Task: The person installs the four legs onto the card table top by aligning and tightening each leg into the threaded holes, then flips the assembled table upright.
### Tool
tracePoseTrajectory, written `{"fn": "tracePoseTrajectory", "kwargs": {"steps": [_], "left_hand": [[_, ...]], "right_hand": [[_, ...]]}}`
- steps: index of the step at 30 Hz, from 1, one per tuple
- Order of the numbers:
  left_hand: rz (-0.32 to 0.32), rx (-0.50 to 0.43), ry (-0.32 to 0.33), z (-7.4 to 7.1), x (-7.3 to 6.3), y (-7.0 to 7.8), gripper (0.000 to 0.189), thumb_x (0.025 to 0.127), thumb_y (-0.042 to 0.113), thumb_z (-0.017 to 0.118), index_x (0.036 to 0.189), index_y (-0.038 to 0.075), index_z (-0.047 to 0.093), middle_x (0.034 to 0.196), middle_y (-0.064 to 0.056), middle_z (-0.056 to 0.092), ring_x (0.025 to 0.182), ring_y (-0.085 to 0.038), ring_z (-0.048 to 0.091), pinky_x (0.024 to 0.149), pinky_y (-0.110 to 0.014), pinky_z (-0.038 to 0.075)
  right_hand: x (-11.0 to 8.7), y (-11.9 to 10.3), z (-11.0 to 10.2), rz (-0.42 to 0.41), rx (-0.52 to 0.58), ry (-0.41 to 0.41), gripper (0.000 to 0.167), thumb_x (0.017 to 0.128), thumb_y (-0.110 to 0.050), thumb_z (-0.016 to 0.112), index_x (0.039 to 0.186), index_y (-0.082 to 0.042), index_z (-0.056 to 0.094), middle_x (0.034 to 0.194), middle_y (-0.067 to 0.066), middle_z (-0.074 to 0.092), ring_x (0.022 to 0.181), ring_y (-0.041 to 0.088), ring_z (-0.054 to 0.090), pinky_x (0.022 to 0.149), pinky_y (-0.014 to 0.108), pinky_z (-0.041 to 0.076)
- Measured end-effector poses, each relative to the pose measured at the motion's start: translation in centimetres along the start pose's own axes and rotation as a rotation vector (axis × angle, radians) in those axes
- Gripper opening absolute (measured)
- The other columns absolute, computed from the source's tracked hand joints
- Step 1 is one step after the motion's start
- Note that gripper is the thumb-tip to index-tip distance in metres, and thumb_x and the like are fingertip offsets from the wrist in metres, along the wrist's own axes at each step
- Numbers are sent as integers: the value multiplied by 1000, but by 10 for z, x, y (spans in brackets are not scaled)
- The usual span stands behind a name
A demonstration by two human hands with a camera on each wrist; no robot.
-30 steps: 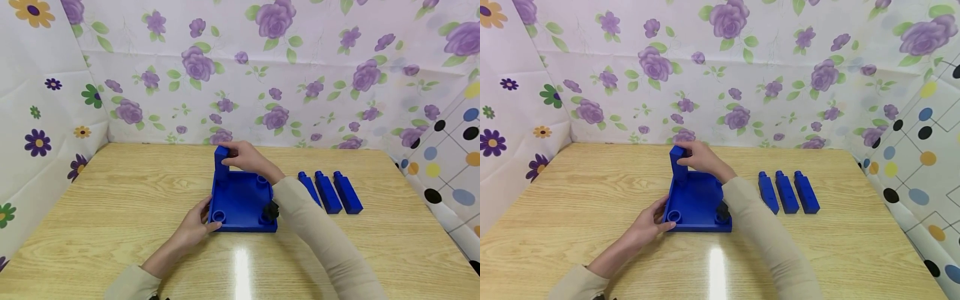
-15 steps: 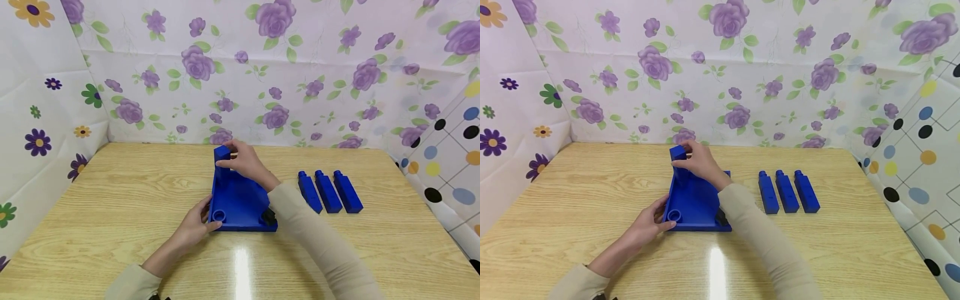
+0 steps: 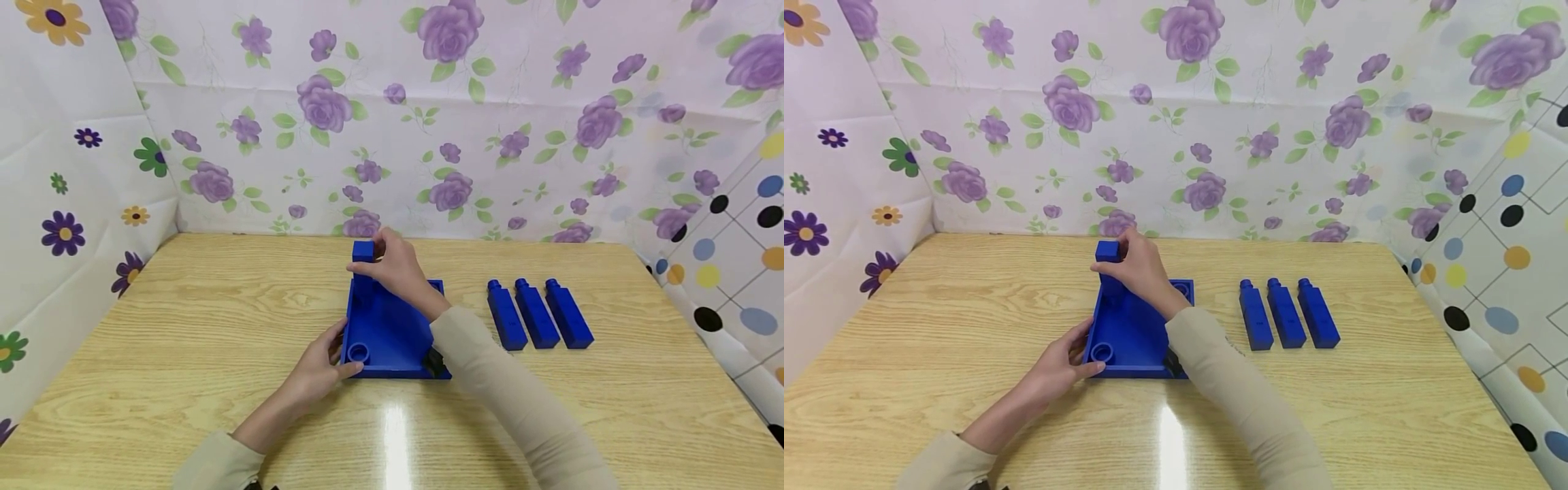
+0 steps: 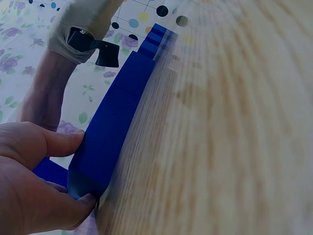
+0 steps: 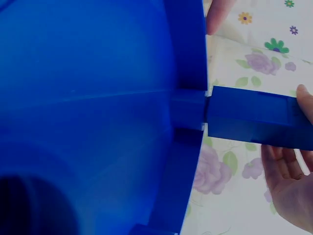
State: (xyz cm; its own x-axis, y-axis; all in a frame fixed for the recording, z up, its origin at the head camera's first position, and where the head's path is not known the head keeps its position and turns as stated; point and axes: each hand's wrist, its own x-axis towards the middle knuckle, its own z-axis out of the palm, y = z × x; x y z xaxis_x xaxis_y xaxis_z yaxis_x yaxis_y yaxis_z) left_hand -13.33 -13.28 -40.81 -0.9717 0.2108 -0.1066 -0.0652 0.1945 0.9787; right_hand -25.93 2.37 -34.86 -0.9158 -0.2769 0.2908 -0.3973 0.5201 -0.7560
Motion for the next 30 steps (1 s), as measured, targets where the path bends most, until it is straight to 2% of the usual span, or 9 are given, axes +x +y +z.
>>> {"fn": "tracePoseTrajectory", "kwargs": {"steps": [3, 5, 8, 10, 13, 17, 22, 30], "left_hand": [[1, -2, 1, 0, 0, 0, 76, 86, -14, 63, 149, -9, 21, 147, -30, 32, 136, -41, 31, 107, -46, 35], [2, -1, 2, 0, -1, 0, 76, 86, -13, 63, 149, -9, 21, 146, -31, 33, 136, -41, 31, 107, -45, 36], [6, -11, 0, 0, 0, 0, 76, 86, -14, 63, 149, -9, 21, 147, -31, 33, 136, -41, 31, 107, -45, 35], [5, -15, 0, 1, 0, 0, 76, 86, -14, 63, 149, -8, 21, 147, -30, 32, 136, -41, 31, 108, -45, 35], [-1, -13, 3, 1, 0, 1, 76, 86, -14, 63, 149, -8, 21, 147, -30, 32, 136, -41, 30, 108, -46, 35], [-6, -8, 8, 0, -1, 1, 77, 86, -14, 63, 149, -8, 21, 147, -30, 32, 136, -42, 30, 108, -45, 35], [0, -13, 6, 0, -1, 0, 77, 85, -14, 63, 150, -8, 21, 147, -30, 33, 135, -42, 32, 106, -43, 38], [2, -20, 0, 0, -1, -1, 77, 86, -13, 63, 150, -6, 20, 147, -29, 32, 136, -41, 31, 105, -42, 38]], "right_hand": [[0, -2, -3, 33, 5, -63, 47, 81, -30, 81, 112, -4, 57, 105, 10, 64, 97, 21, 62, 78, 31, 56], [1, -4, -8, 53, 22, -113, 54, 82, -32, 79, 124, -5, 57, 117, 10, 62, 108, 23, 60, 86, 34, 55], [4, -3, -19, 65, 139, -202, 62, 84, -27, 77, 138, -8, 51, 133, 9, 55, 124, 25, 51, 98, 38, 48], [6, 0, -27, 59, 226, -270, 61, 86, -21, 76, 140, -9, 50, 139, 7, 52, 130, 24, 46, 105, 39, 42], [12, 5, -37, 40, 374, -384, 59, 88, -10, 71, 142, -8, 48, 142, 7, 49, 134, 23, 41, 107, 39, 40], [18, 11, -42, 21, 483, -491, 60, 89, -1, 67, 144, -5, 45, 144, 8, 47, 134, 22, 40, 107, 37, 39], [23, 13, -41, 14, 482, -520, 56, 89, 0, 66, 142, -6, 49, 142, 6, 50, 132, 20, 43, 106, 36, 41], [24, 15, -40, 43, 458, -498, 51, 89, -2, 68, 138, -6, 54, 134, 9, 57, 121, 20, 55, 99, 35, 47]]}}
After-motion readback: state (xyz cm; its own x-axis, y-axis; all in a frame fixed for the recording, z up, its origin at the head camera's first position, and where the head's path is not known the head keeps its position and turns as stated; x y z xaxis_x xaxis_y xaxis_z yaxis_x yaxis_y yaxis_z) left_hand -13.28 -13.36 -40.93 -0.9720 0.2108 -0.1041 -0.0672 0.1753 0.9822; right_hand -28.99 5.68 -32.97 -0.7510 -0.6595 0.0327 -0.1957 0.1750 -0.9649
